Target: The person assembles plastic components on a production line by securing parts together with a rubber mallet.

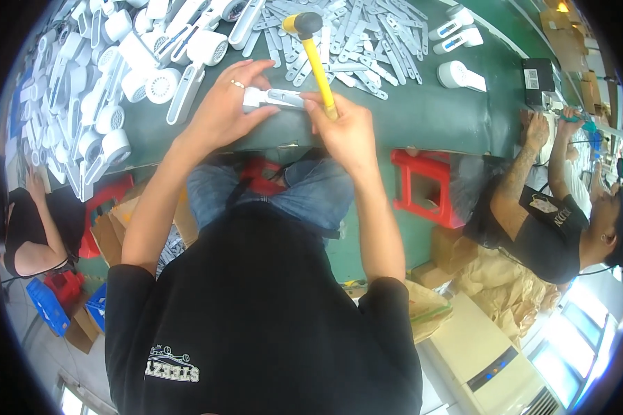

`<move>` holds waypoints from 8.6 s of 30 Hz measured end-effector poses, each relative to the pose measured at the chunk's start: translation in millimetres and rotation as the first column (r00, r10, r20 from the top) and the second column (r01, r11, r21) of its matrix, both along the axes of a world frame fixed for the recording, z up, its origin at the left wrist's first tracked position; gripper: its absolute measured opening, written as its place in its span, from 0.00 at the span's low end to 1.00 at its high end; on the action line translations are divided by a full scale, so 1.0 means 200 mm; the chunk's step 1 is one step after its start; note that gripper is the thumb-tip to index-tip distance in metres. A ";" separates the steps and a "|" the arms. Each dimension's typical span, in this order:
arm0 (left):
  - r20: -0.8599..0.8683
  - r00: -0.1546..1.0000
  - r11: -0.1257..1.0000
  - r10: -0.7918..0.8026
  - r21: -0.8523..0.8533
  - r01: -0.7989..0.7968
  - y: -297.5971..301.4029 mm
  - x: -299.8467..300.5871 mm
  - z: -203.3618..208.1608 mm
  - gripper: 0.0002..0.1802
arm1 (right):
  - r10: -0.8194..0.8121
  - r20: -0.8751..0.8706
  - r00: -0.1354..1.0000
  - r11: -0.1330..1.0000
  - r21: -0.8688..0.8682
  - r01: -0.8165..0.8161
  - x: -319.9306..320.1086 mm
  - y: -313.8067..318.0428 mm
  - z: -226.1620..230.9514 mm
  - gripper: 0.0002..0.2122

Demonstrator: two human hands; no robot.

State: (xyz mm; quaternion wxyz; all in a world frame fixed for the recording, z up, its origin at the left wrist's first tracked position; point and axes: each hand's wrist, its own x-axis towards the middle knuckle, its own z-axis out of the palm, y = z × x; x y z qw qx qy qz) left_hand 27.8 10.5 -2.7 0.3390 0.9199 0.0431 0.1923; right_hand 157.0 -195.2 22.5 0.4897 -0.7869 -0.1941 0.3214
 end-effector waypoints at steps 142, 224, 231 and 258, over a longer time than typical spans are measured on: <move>0.351 0.185 0.160 0.918 0.100 -0.982 3.82 -1.80 0.27 0.20 | -0.140 0.509 0.849 0.917 -0.256 0.305 0.71 -0.87 0.33 0.17; 0.134 0.991 1.000 -0.011 0.022 0.008 -0.07 -0.02 0.00 0.29 | -0.417 -0.095 0.904 0.878 0.214 0.427 -0.23 -0.10 -0.04 0.08; 0.186 0.982 0.999 -0.035 0.009 0.034 -0.06 -0.02 -0.03 0.25 | -0.232 0.112 0.966 0.965 0.149 0.215 -0.21 -0.12 -0.09 0.10; 0.126 0.958 0.900 -0.256 0.393 0.189 -0.08 0.09 0.01 0.14 | -0.206 -0.331 0.921 0.976 0.001 0.218 -0.10 -0.10 -0.03 0.16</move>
